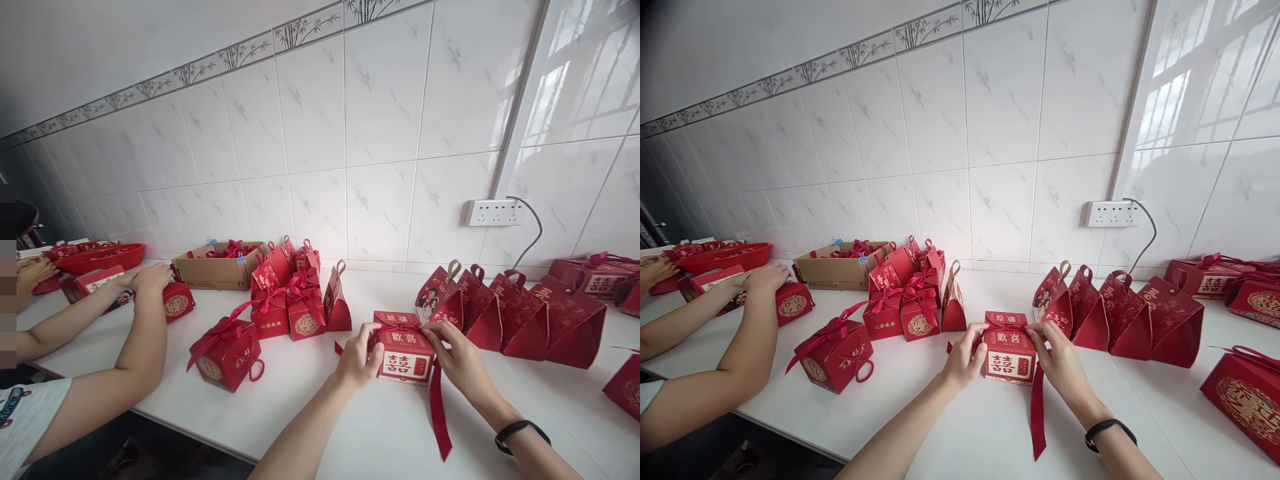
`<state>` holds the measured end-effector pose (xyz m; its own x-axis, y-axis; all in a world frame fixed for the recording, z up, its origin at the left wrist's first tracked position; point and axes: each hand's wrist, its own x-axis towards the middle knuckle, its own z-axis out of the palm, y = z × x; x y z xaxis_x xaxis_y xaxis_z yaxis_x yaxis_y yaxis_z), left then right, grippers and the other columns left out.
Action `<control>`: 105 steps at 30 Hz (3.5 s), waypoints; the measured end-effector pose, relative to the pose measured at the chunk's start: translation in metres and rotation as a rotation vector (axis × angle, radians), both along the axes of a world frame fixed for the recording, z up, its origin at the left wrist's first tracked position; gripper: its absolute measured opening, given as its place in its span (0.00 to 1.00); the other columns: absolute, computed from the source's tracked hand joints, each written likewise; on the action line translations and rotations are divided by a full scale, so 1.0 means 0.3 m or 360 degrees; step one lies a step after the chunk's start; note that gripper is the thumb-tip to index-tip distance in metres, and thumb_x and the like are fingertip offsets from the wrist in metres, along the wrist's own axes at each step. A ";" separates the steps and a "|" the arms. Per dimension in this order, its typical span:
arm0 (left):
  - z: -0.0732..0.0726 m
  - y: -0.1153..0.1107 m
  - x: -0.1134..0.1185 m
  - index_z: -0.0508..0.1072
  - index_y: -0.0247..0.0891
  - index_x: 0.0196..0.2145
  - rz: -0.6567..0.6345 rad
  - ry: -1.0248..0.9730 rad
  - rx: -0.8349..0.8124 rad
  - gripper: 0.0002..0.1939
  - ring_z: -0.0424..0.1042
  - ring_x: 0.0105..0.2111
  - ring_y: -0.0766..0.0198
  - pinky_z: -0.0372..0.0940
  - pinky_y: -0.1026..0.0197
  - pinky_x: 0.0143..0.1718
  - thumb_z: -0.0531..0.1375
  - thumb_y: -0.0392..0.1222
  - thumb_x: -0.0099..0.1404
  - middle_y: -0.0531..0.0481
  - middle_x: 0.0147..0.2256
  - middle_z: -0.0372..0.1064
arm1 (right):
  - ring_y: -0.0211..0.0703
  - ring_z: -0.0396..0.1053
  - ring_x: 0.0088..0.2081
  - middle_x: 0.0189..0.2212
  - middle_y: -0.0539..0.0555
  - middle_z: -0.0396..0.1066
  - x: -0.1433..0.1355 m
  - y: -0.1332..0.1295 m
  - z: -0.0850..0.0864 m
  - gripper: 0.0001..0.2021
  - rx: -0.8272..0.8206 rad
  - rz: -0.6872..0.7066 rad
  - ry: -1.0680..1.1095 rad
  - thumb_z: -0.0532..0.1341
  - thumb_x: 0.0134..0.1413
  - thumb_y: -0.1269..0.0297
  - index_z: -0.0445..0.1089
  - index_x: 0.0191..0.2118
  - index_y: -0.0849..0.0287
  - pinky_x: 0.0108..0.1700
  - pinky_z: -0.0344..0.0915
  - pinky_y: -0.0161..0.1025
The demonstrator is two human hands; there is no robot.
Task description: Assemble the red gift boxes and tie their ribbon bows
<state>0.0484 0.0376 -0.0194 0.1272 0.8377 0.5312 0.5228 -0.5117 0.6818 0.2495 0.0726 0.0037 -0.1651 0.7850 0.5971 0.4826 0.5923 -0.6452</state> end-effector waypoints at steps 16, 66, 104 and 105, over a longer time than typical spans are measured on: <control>0.016 -0.019 -0.023 0.63 0.35 0.47 -0.0010 -0.0023 0.0097 0.20 0.67 0.24 0.63 0.60 0.63 0.27 0.43 0.50 0.66 0.50 0.25 0.68 | 0.43 0.70 0.29 0.31 0.54 0.71 -0.003 0.008 -0.015 0.16 0.0180 -0.0032 -0.0134 0.48 0.60 0.50 0.67 0.33 0.54 0.28 0.68 0.38; 0.286 0.032 -0.083 0.60 0.35 0.22 -0.0674 -0.0483 -0.1313 0.13 0.53 0.20 0.74 0.48 0.70 0.20 0.60 0.42 0.55 0.57 0.19 0.55 | 0.36 0.63 0.30 0.27 0.50 0.66 0.094 -0.044 0.171 0.11 -0.1128 0.0800 0.0479 0.62 0.50 0.55 0.69 0.28 0.59 0.34 0.61 0.35; 0.335 -0.023 -0.062 0.66 0.34 0.25 -0.0842 -0.0045 -0.1592 0.17 0.64 0.14 0.70 0.56 0.70 0.12 0.60 0.53 0.58 0.52 0.18 0.68 | 0.37 0.69 0.30 0.31 0.52 0.71 -0.055 -0.138 0.138 0.06 -0.0544 0.0547 0.0348 0.60 0.53 0.62 0.70 0.33 0.58 0.32 0.67 0.35; 0.337 -0.024 -0.062 0.66 0.35 0.26 -0.0808 -0.0024 -0.1588 0.17 0.63 0.14 0.71 0.55 0.70 0.12 0.61 0.53 0.57 0.53 0.19 0.67 | 0.37 0.69 0.31 0.31 0.52 0.71 -0.058 -0.137 0.134 0.06 -0.0563 0.0574 0.0376 0.59 0.54 0.62 0.69 0.33 0.58 0.33 0.67 0.35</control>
<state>0.0299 0.0305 0.0818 0.5744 0.7423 -0.3451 0.3968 0.1162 0.9105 0.2321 0.0314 0.0440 -0.3540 0.8628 0.3610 0.1078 0.4210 -0.9006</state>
